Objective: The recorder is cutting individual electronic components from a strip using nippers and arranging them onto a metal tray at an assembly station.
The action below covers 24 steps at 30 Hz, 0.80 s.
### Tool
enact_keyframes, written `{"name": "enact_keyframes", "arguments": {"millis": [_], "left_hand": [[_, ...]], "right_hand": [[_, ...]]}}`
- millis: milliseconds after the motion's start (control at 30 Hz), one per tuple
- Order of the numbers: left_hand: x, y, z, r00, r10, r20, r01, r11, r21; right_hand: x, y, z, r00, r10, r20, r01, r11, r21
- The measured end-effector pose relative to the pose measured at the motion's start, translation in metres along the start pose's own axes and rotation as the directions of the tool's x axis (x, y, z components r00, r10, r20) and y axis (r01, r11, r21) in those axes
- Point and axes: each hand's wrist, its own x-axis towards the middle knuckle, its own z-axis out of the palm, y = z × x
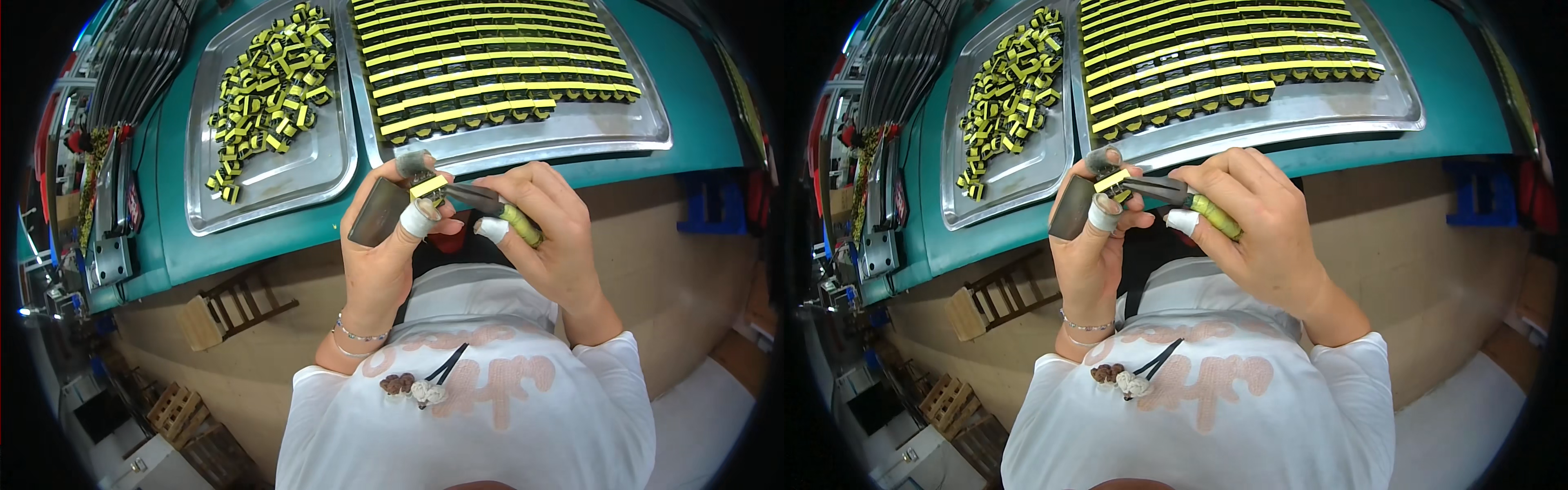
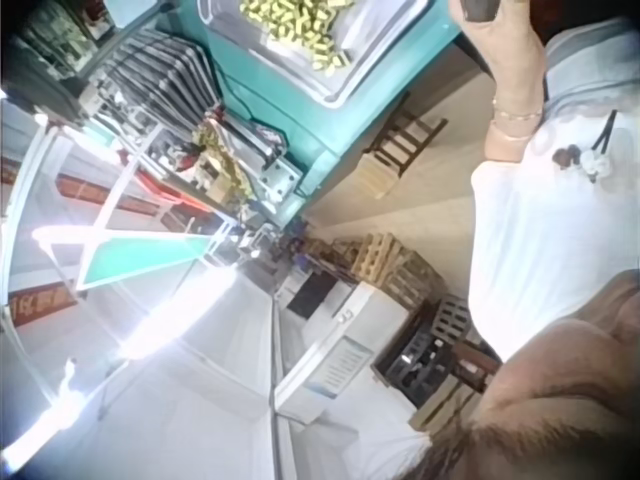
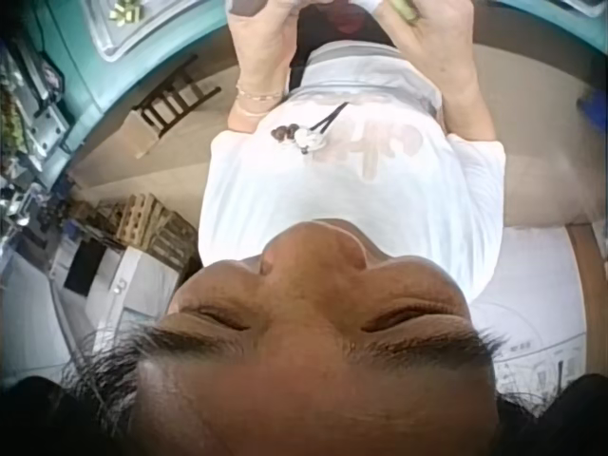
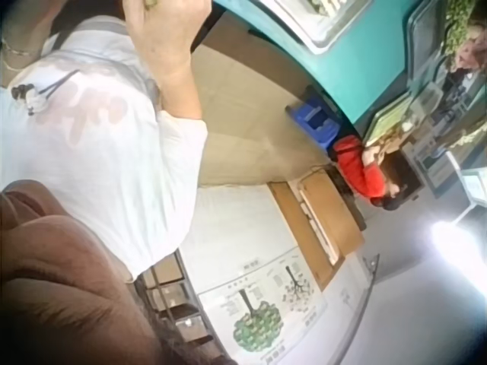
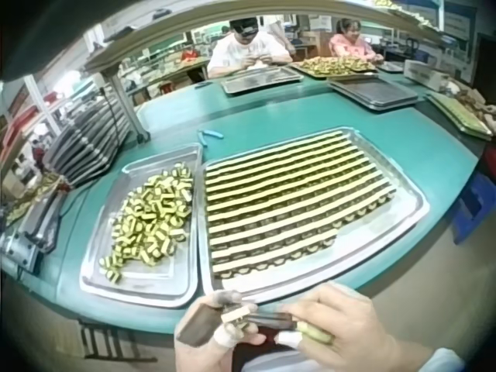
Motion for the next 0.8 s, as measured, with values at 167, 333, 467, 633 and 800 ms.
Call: {"name": "enact_keyframes", "arguments": {"millis": [167, 333, 467, 633, 800], "left_hand": [[-0.0014, 0.0023, 0.0025, 0.998, 0.033, -0.054, -0.023, 0.985, 0.169], [-0.0019, -0.0019, -0.0017, 0.993, 0.114, -0.036, -0.102, 0.964, 0.246], [-0.0019, -0.0036, -0.0008, 0.988, 0.147, -0.039, -0.128, 0.944, 0.304], [-0.0027, -0.0063, -0.0030, 0.989, 0.141, -0.039, -0.124, 0.950, 0.288], [-0.0014, -0.0053, -0.0024, 0.988, 0.152, -0.017, -0.137, 0.933, 0.333]], "right_hand": [[0.0010, 0.0018, -0.0007, 0.998, -0.054, 0.030, 0.057, 0.992, -0.116], [0.0009, 0.0029, -0.0013, 0.996, -0.077, 0.034, 0.081, 0.987, -0.139], [-0.0003, 0.0030, -0.0018, 0.995, -0.087, 0.039, 0.092, 0.980, -0.175], [-0.0015, 0.0055, -0.0008, 0.994, -0.103, 0.033, 0.108, 0.978, -0.181], [-0.0037, 0.0080, 0.0033, 0.995, -0.097, 0.022, 0.099, 0.979, -0.180]]}}
